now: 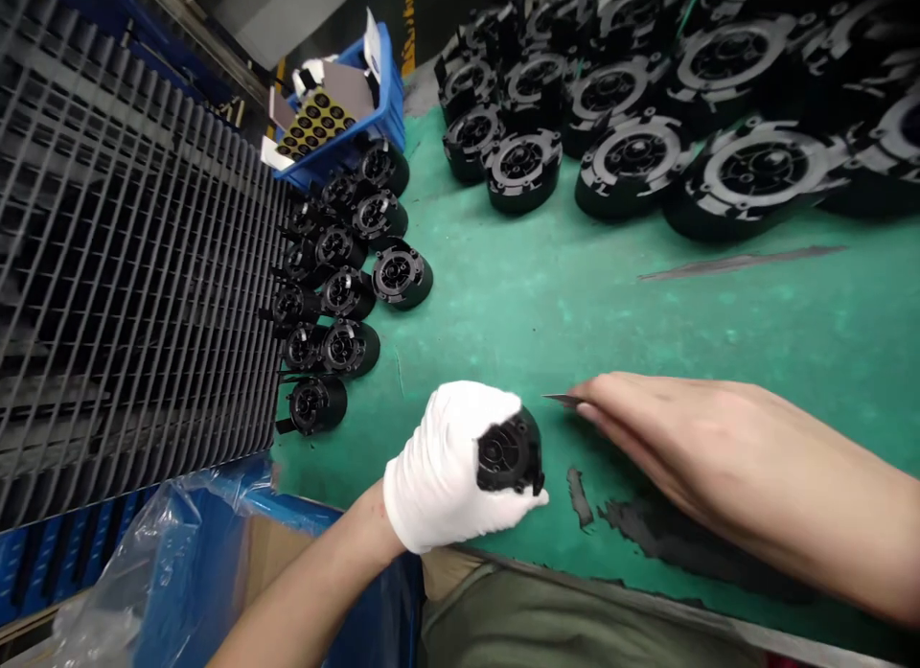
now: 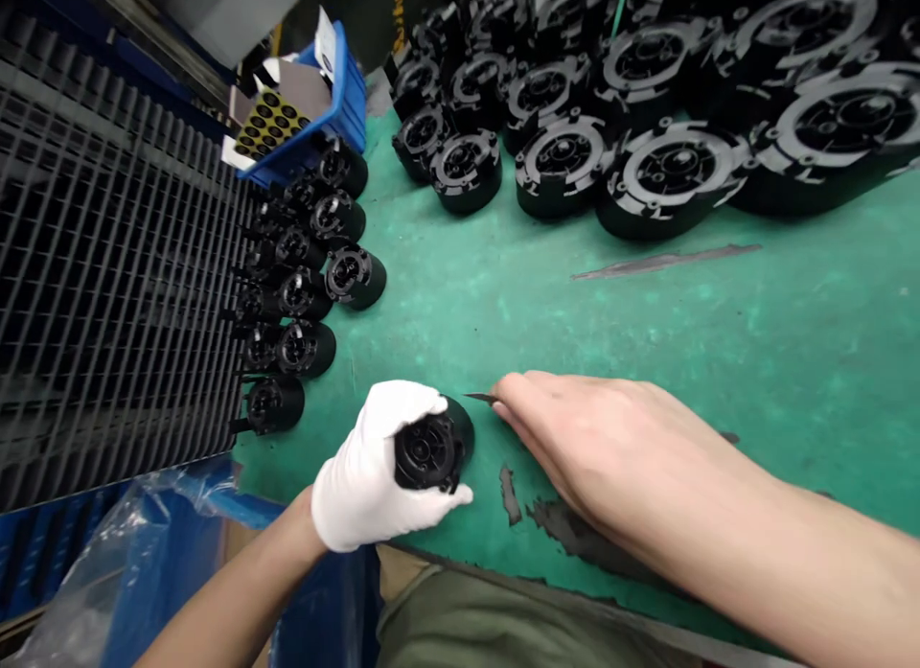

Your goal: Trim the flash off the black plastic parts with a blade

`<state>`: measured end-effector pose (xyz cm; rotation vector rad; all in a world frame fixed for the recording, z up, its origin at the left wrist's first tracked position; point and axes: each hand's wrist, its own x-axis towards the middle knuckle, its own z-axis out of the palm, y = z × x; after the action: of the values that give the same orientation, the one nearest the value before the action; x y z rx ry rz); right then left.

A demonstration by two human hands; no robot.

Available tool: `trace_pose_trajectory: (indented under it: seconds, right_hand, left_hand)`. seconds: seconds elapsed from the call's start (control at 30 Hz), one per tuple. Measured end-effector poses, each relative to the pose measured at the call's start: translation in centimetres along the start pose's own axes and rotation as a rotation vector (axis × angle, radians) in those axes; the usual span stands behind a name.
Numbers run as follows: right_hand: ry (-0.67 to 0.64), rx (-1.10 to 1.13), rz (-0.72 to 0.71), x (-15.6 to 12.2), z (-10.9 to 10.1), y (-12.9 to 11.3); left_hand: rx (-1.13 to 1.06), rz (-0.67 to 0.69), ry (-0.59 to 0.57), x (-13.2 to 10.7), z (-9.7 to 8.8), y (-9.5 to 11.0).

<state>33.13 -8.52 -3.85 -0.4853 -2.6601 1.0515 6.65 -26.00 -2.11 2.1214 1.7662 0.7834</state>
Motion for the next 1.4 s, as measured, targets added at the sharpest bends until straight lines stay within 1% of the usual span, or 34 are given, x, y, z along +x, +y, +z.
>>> trace_pose_trajectory:
  seconds: [0.07, 0.1, 0.17, 0.2, 0.27, 0.33, 0.4, 0.47, 0.57, 0.67, 0.77, 0.83, 0.9, 1.03, 1.2, 1.27, 1.33, 1.4]
  right_hand:
    - [0.033, 0.178, 0.119, 0.0, -0.4, -0.7]
    - [0.057, 0.253, 0.179, -0.1, -0.3, -1.2]
    - [0.102, 0.35, 0.278, -0.7, 0.7, -2.4]
    - [0.123, 0.37, 0.301, -1.0, 1.3, -3.0]
    - [0.179, 0.377, 0.278, -1.5, 2.4, -3.9]
    - [0.239, 0.358, 0.193, -1.7, 3.0, -4.4]
    - [0.277, 0.322, 0.095, -1.7, 3.1, -4.7]
    - [0.27, 0.269, 0.025, -1.7, 2.8, -4.5]
    - [0.243, 0.177, 0.018, -2.0, 2.3, -3.4]
    - [0.242, 0.062, 0.022, -2.0, 1.8, -2.2]
    - [0.225, -0.094, -0.102, -1.0, 1.3, -2.0]
    - [0.212, -0.18, -0.205, -0.1, 1.0, -2.4]
    - [0.195, -0.252, -0.269, 0.7, 0.7, -3.0]
    - [0.178, -0.38, -0.299, 1.5, 0.2, -3.9]
    - [0.172, -0.467, -0.331, 1.8, -0.3, -4.2]
    - [0.159, -0.483, -0.339, 1.8, -0.5, -4.5]
    - [0.153, -0.509, -0.373, 1.8, -0.6, -5.0]
    - [0.147, -0.546, -0.417, 1.7, -0.8, -5.4]
  left_hand:
    - [-0.042, 0.024, 0.04, 0.2, 1.5, -0.3]
    - [-0.058, 0.03, 0.084, 0.3, 2.3, -0.4]
    - [-0.058, 0.044, 0.245, -0.2, 3.8, -0.3]
    - [-0.038, 0.046, 0.333, -0.8, 4.3, -0.2]
    - [0.018, 0.058, 0.45, -2.2, 4.6, 0.1]
    - [0.055, 0.079, 0.481, -3.6, 4.1, 0.2]
    - [0.06, 0.086, 0.435, -4.3, 3.3, -0.1]
    - [0.015, 0.047, 0.323, -4.4, 2.7, -0.8]
    - [-0.133, -0.12, 0.156, -4.2, 2.7, -1.9]
    - [-0.269, -0.284, 0.098, -4.2, 3.1, -2.3]
    - [-0.339, -0.335, 0.078, -3.9, 3.1, -1.9]
    - [-0.343, -0.336, 0.069, -3.4, 2.9, -1.5]
    - [-0.318, -0.309, 0.07, -2.8, 2.6, -1.2]
    - [-0.257, -0.244, 0.061, -1.9, 2.4, -0.8]
    - [-0.205, -0.217, 0.062, -2.0, 2.4, -1.0]
    - [-0.216, -0.191, 0.03, -1.9, 2.2, -1.0]
    - [-0.238, -0.162, -0.013, -1.7, 1.9, -1.0]
    - [-0.246, -0.146, -0.028, -1.5, 1.6, -0.9]
